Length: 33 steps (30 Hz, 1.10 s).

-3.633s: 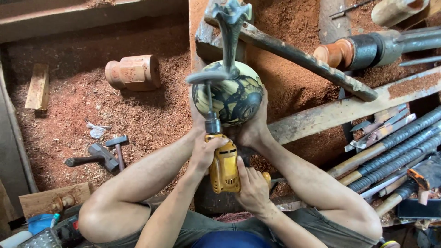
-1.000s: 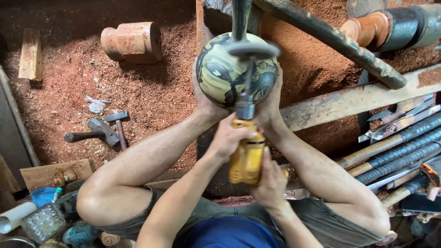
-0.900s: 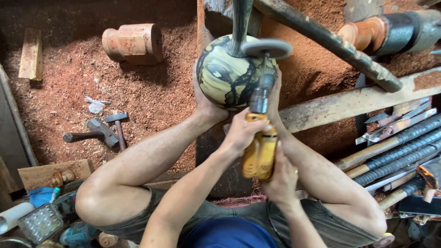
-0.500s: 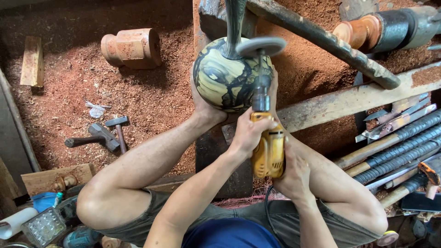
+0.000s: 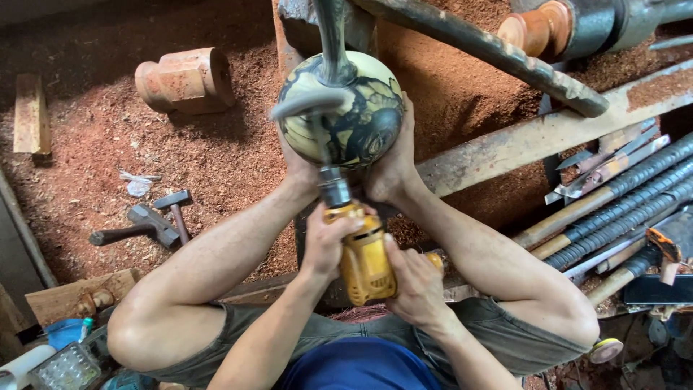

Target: Polishing and finishing a wooden decorative vessel using a drill-mounted sanding disk.

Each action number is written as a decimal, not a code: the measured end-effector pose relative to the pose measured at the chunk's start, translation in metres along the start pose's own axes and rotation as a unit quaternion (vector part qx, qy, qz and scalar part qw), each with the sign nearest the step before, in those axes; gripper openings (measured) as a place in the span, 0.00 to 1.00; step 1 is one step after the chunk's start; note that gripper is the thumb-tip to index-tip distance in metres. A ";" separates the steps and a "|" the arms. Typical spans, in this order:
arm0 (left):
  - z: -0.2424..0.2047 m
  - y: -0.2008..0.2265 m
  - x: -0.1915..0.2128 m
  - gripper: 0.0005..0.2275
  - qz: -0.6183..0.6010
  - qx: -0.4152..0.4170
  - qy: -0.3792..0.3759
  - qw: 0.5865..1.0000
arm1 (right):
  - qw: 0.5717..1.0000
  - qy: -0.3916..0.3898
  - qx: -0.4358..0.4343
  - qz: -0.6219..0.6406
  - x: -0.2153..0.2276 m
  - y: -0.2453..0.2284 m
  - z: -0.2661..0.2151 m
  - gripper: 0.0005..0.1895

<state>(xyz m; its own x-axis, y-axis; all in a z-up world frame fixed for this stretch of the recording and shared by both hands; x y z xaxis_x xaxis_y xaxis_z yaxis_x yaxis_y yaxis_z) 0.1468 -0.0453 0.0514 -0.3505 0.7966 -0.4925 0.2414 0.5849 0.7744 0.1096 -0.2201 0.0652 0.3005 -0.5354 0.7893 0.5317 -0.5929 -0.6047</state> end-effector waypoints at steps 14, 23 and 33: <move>0.015 -0.030 -0.045 0.16 0.099 0.069 -0.073 0.990 | 0.991 0.100 -0.092 0.008 -0.001 0.044 -0.047 0.54; -0.017 -0.011 0.007 0.15 0.031 0.020 -0.012 0.999 | 1.000 0.021 -0.011 0.000 -0.026 0.003 -0.036 0.56; 0.043 -0.039 -0.045 0.16 0.107 0.057 -0.068 0.990 | 0.990 0.122 -0.077 0.000 -0.005 0.050 -0.034 0.59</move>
<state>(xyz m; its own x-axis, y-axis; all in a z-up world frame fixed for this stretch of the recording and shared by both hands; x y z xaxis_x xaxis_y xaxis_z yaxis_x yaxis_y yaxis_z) 0.1917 -0.0975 0.0264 -0.1581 0.9125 -0.3772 0.4000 0.4084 0.8205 0.1074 -0.2677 0.0280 0.0912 -0.6536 0.7514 0.3989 -0.6674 -0.6289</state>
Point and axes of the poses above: each hand's wrist, its own z-axis towards the middle knuckle, its own x-axis out of the back of the hand, y = z × x, the point moved 6 cm from there along z, towards the middle knuckle, and after that the axes turned 4 degrees about -x, right-handed, at the moved point
